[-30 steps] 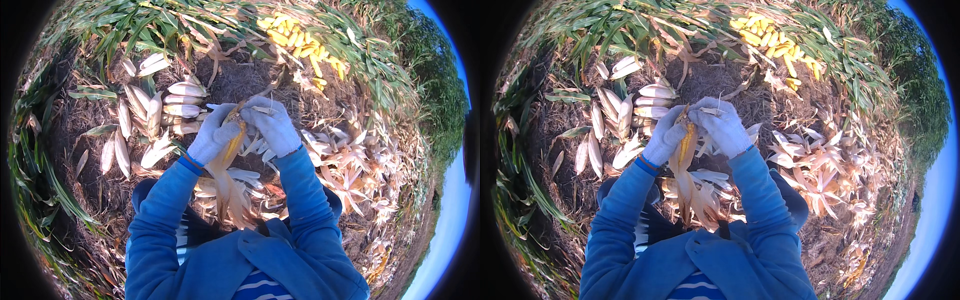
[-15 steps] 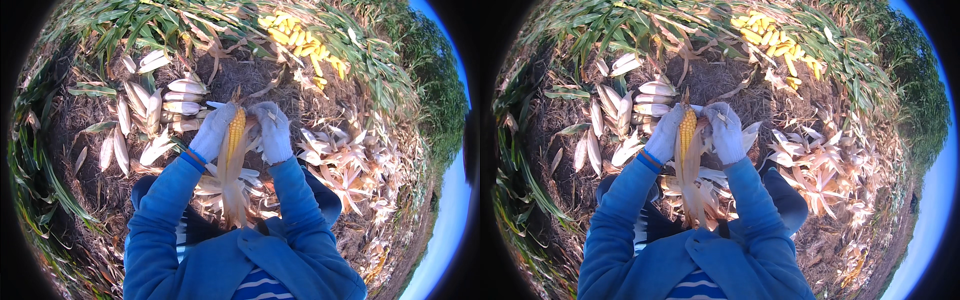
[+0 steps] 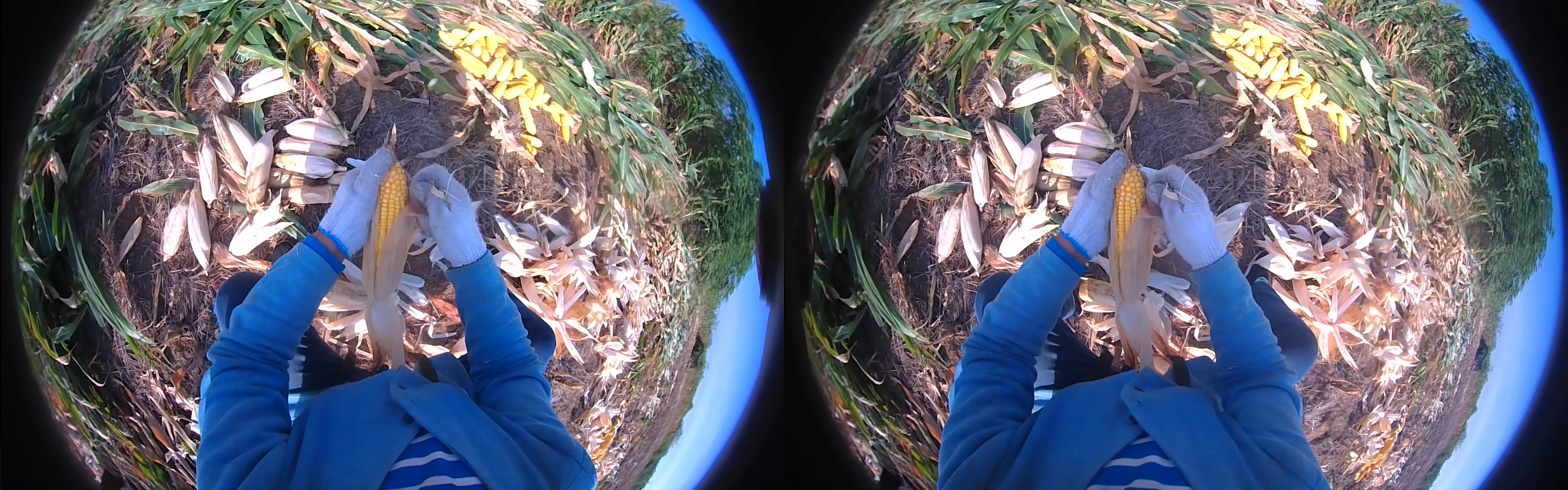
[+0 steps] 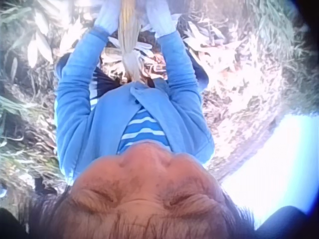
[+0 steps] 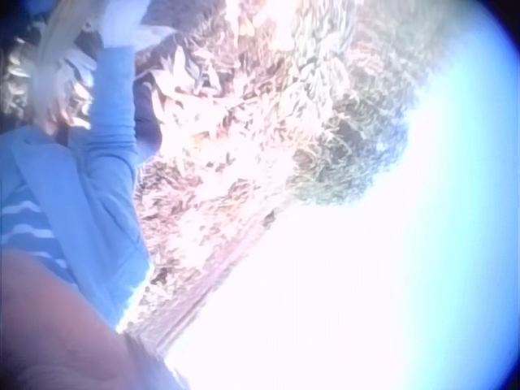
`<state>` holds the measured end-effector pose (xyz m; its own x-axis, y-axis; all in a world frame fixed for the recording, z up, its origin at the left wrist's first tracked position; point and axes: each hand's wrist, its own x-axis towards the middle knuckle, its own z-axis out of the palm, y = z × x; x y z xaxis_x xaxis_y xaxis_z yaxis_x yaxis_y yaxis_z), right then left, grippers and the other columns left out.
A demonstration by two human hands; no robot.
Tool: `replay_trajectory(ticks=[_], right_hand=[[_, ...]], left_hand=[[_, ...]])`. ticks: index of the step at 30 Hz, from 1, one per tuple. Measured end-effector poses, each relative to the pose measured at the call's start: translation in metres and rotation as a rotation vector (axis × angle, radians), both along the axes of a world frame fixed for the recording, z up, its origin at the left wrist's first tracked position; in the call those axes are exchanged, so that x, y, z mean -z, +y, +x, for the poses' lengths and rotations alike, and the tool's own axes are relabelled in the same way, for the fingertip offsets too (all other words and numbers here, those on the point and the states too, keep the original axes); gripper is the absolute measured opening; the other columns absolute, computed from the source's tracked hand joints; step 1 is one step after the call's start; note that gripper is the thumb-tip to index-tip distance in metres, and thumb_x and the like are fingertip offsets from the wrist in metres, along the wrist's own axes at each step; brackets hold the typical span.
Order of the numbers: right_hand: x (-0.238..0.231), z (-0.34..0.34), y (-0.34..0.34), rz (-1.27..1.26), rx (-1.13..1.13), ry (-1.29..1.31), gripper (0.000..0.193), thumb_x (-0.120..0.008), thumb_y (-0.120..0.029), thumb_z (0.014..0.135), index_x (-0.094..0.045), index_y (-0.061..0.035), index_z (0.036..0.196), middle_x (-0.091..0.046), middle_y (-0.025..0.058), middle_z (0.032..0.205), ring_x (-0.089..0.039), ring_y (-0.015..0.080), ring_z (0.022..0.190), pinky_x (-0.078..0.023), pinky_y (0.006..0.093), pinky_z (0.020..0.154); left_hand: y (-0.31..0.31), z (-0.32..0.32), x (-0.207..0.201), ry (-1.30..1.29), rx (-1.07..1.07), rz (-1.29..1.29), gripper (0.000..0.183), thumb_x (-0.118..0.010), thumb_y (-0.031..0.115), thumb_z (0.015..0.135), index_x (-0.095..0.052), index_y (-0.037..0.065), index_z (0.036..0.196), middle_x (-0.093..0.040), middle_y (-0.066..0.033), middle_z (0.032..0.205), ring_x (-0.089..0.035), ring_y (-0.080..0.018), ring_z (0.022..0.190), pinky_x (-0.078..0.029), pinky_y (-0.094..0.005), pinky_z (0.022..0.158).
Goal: The person sits on the ground in a cornfield and repeatedly husks corn cobs by hand. They remove the dried husks from each cob and place the cleaned cobs into a pile nearby.
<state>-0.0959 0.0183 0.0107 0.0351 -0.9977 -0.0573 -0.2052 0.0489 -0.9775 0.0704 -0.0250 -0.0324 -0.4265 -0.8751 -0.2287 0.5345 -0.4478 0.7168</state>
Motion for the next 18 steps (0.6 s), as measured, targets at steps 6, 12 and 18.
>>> replay_trajectory(ticks=[6,12,18], right_hand=[[0.038,-0.044,0.104,-0.023,-0.442,0.581,0.034,-0.059,-0.017,0.093,-0.058,-0.0079,0.125,-0.066,0.0199,0.096,-0.067,0.0414,0.089,-0.053,0.0498,0.076],[0.058,-0.092,0.194,0.737,0.034,-0.104,0.019,-0.054,-0.017,0.102,-0.061,-0.0043,0.114,-0.066,0.0048,0.084,-0.056,0.0099,0.060,-0.047,0.0265,0.055],[0.041,-0.093,0.138,0.186,0.391,-0.076,0.038,-0.055,-0.014,0.100,-0.056,-0.0015,0.136,-0.070,0.0092,0.109,-0.064,0.0114,0.078,-0.055,0.0280,0.070]], left_hand=[[-0.025,0.035,-0.021,0.237,-0.292,0.149,0.055,-0.054,0.057,0.101,-0.062,0.003,0.103,-0.068,-0.0147,0.086,-0.070,-0.0275,0.076,-0.061,-0.0416,0.069],[-0.023,0.048,-0.027,0.069,-0.401,0.029,0.057,-0.053,0.056,0.102,-0.063,0.000,0.104,-0.069,-0.0159,0.087,-0.070,-0.0280,0.075,-0.061,-0.0408,0.068],[-0.018,0.022,-0.017,-0.024,-0.363,0.099,0.053,-0.053,0.055,0.103,-0.062,0.003,0.107,-0.069,-0.0115,0.090,-0.069,-0.0217,0.075,-0.060,-0.0362,0.065]])
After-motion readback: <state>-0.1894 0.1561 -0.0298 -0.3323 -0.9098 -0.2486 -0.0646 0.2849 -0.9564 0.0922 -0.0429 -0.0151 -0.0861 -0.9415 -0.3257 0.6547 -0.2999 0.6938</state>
